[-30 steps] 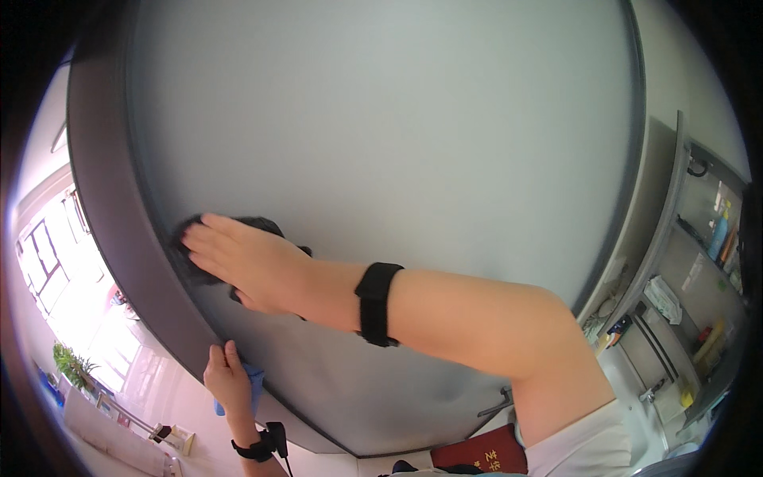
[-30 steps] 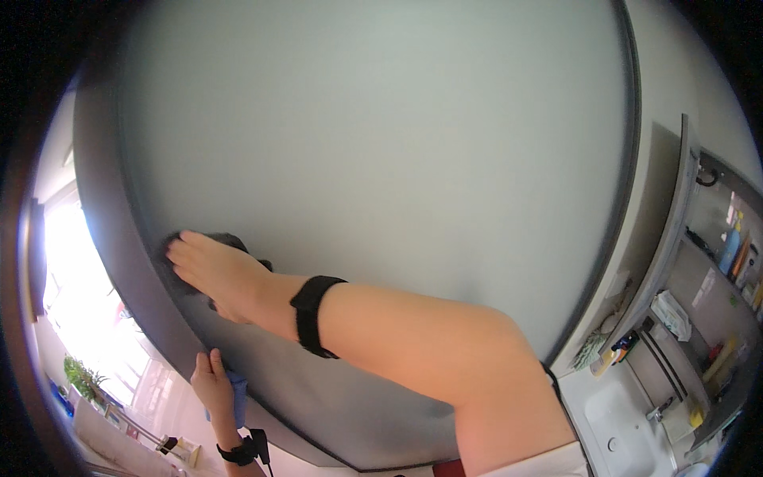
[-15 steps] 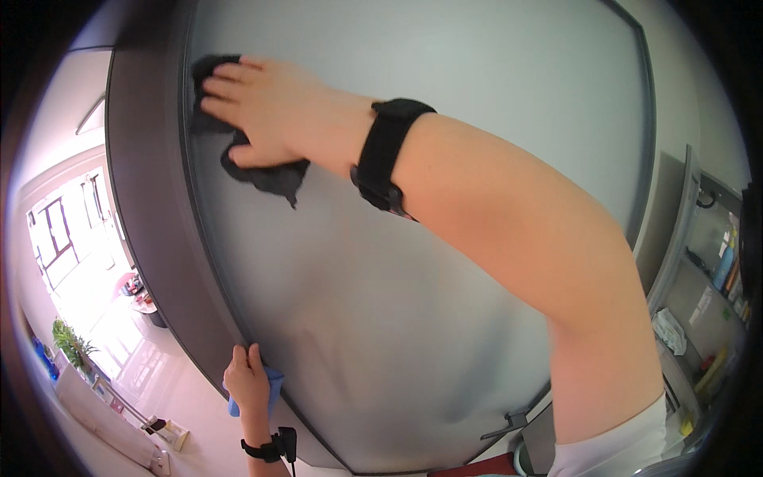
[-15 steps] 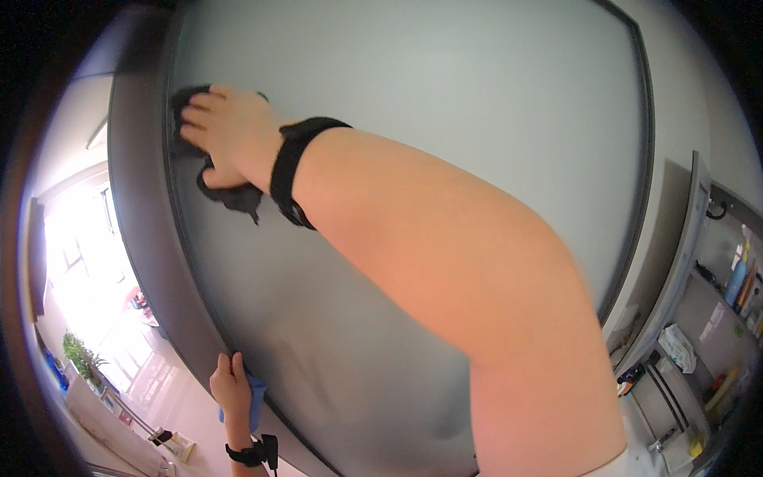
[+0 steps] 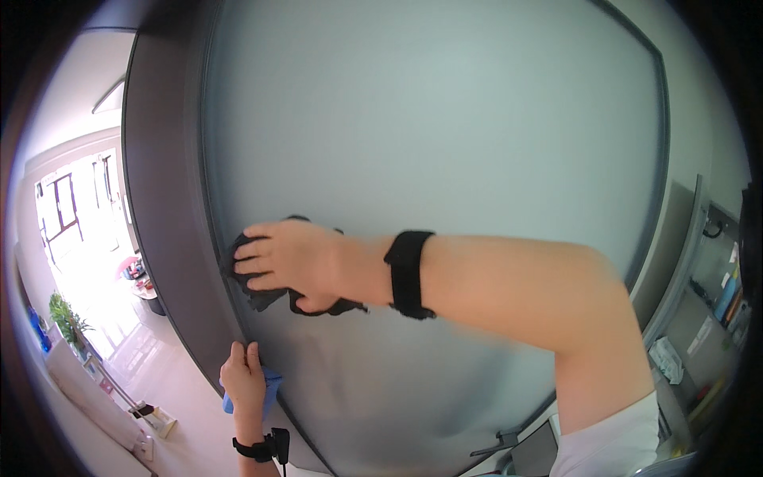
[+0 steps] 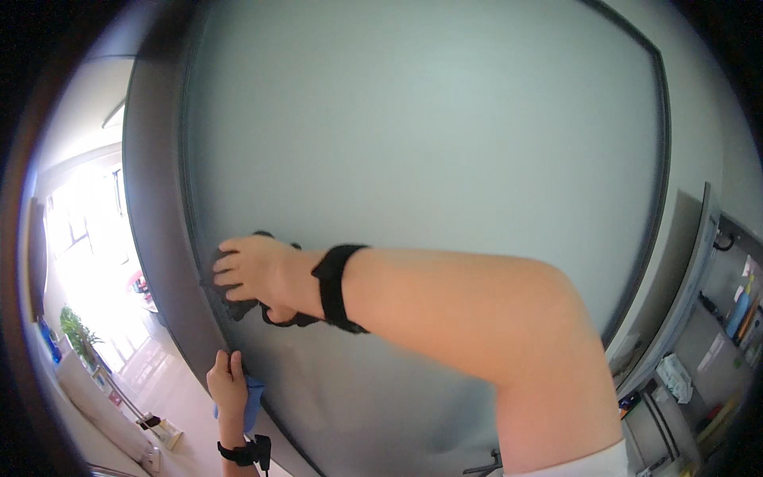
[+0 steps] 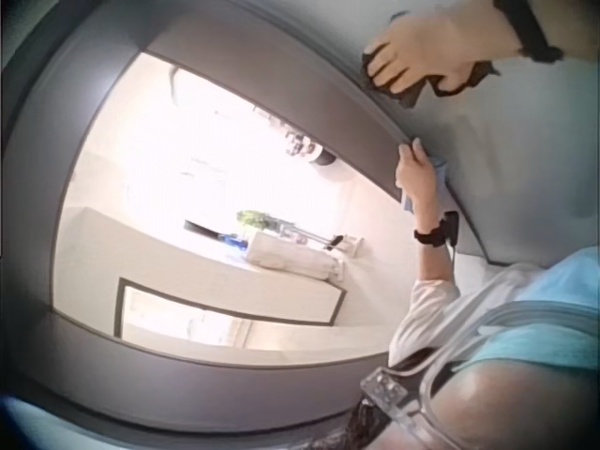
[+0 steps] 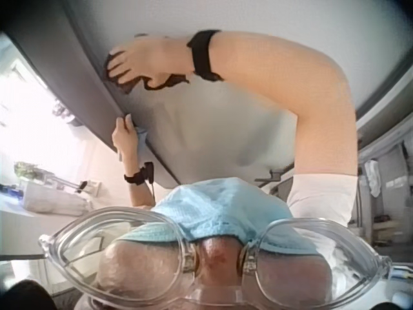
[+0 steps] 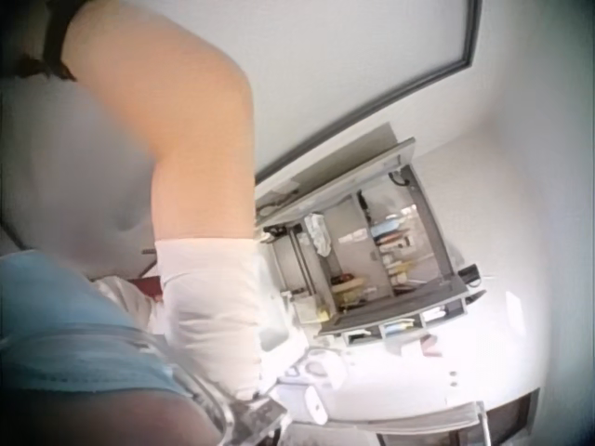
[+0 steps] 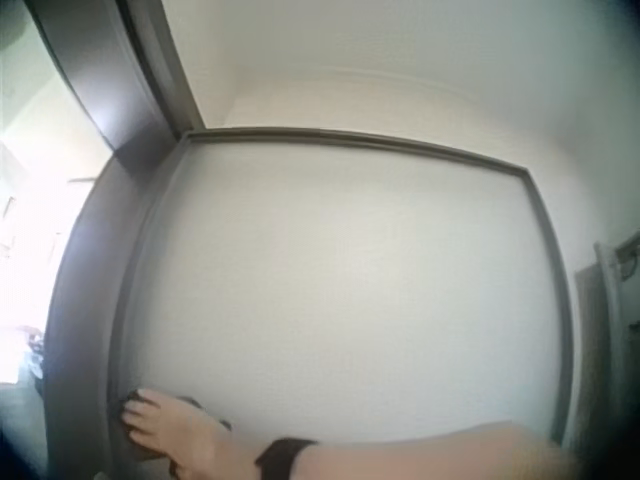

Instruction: The person wipes a glass partition door with a black cloth, stands up to lift the toilet lid and seat cover, and places protective padding components onto the upper edge of the toilet rim.

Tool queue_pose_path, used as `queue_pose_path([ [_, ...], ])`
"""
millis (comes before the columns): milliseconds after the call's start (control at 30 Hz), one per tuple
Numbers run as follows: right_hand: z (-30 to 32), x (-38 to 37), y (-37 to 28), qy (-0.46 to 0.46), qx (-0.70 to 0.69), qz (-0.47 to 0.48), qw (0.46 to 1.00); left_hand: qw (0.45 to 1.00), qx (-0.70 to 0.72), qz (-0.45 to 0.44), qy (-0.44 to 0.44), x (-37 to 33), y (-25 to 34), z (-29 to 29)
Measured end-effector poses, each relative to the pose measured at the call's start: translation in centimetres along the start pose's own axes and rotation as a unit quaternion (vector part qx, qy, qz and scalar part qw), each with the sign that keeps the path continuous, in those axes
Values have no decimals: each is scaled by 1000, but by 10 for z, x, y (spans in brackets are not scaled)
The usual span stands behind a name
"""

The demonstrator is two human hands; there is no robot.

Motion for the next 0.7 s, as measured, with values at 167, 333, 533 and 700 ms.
queue_pose_path([
  [167, 34, -2, 80, 148, 71, -76, 983, 1000, -16, 7, 16, 6, 0, -4],
  [333, 66, -4, 152, 188, 201, -206, 939, 1000, -15, 20, 4, 5, -4, -4],
  [533, 94, -16, 208, 147, 216, -364, 894, 999, -5, 10, 34, 7, -7, -18],
  [700, 116, -2, 230, 190, 227, -426, 855, 999, 4, 18, 39, 10, -7, -14],
])
Point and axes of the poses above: each hand's wrist, its own x-axis away from the middle knuckle, its own z-axis out of the back of the hand, y = z × x, the point moved 2 cm from there along -x, towards the middle knuckle, and after that the axes turned 3 degrees about y, right-handed, at the moved point
